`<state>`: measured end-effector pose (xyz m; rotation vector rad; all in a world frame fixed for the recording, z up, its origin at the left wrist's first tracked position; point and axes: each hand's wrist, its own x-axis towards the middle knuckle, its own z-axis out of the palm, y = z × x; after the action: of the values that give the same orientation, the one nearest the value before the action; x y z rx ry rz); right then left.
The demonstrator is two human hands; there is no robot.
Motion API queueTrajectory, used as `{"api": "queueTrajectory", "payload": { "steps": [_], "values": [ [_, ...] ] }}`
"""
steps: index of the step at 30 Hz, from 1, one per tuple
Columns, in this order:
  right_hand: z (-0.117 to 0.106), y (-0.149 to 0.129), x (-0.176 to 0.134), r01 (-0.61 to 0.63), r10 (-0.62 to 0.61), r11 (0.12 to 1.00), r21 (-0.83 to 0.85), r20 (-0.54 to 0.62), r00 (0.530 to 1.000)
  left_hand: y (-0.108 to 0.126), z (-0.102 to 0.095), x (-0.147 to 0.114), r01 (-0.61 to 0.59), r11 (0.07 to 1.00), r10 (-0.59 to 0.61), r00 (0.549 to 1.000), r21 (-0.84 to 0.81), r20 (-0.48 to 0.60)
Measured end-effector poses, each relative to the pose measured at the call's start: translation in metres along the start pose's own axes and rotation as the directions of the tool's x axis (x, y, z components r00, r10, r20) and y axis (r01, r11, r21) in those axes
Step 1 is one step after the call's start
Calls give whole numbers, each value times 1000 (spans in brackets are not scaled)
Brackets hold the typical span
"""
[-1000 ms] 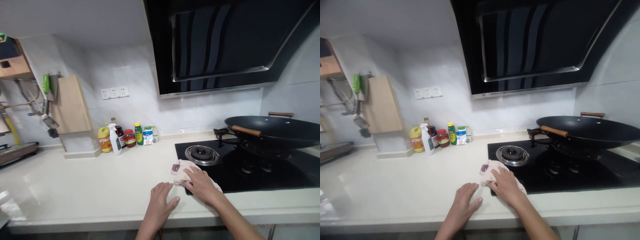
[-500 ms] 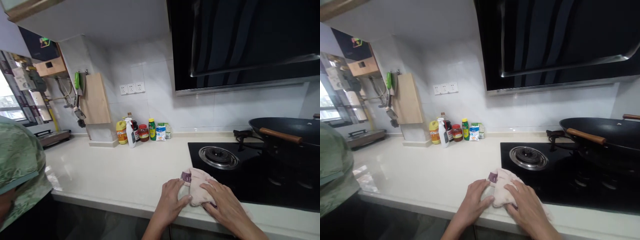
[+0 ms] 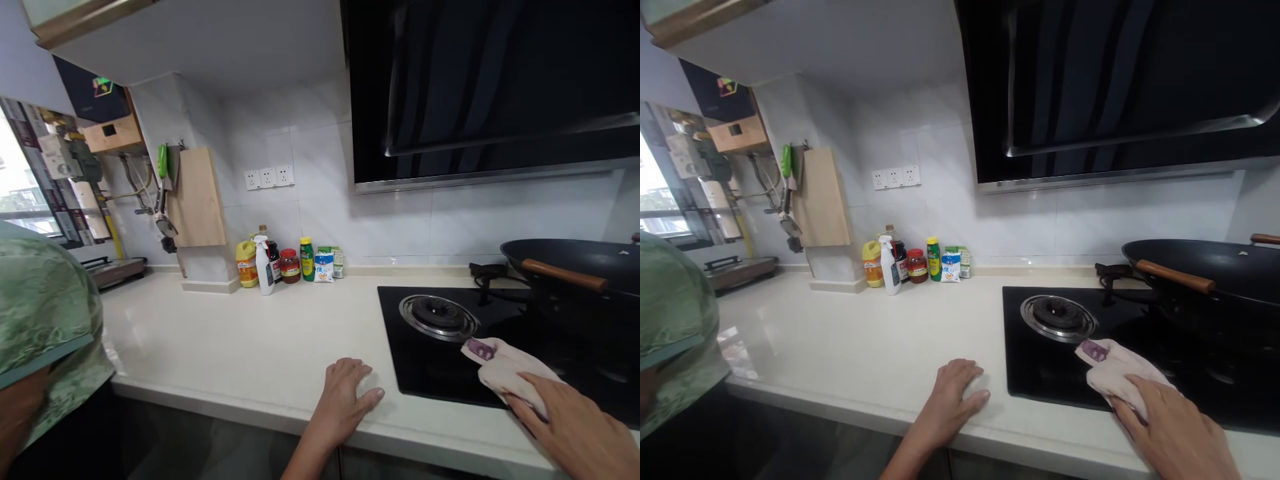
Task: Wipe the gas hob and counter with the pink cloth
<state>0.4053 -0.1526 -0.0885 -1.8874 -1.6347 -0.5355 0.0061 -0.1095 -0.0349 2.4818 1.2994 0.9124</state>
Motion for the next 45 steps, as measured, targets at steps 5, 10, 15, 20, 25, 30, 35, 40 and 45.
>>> {"api": "queueTrajectory", "payload": {
  "steps": [5,10,15,20,25,30,35,40,45],
  "values": [
    [1,-49,5,48,-47,997,-63,11,999,-5,5,1,-25,999,26,999,42,-20],
    [8,-132,13,257,-265,956,144,37,964,-15,11,-2,34,999,-33,999,20,-43],
    [-2,-200,26,434,-517,819,375,151,843,-18,12,2,44,999,-45,992,-16,-121],
    [-20,-215,57,383,-713,629,677,305,631,-19,13,5,40,998,-32,985,39,-172],
    [-15,-183,95,32,-642,523,852,369,672,-17,10,2,-7,995,21,989,98,-149],
    [-6,-158,138,91,-469,597,797,254,846,1,-9,14,38,993,-44,998,111,51],
    [13,-163,168,272,-482,703,657,160,861,33,-16,40,-18,991,-17,966,132,258],
    [55,-179,152,303,-471,738,603,139,871,43,14,50,-39,978,-21,960,204,280],
    [74,-175,142,329,-501,703,630,111,858,28,27,56,-31,977,-24,968,212,251]
  ]
}}
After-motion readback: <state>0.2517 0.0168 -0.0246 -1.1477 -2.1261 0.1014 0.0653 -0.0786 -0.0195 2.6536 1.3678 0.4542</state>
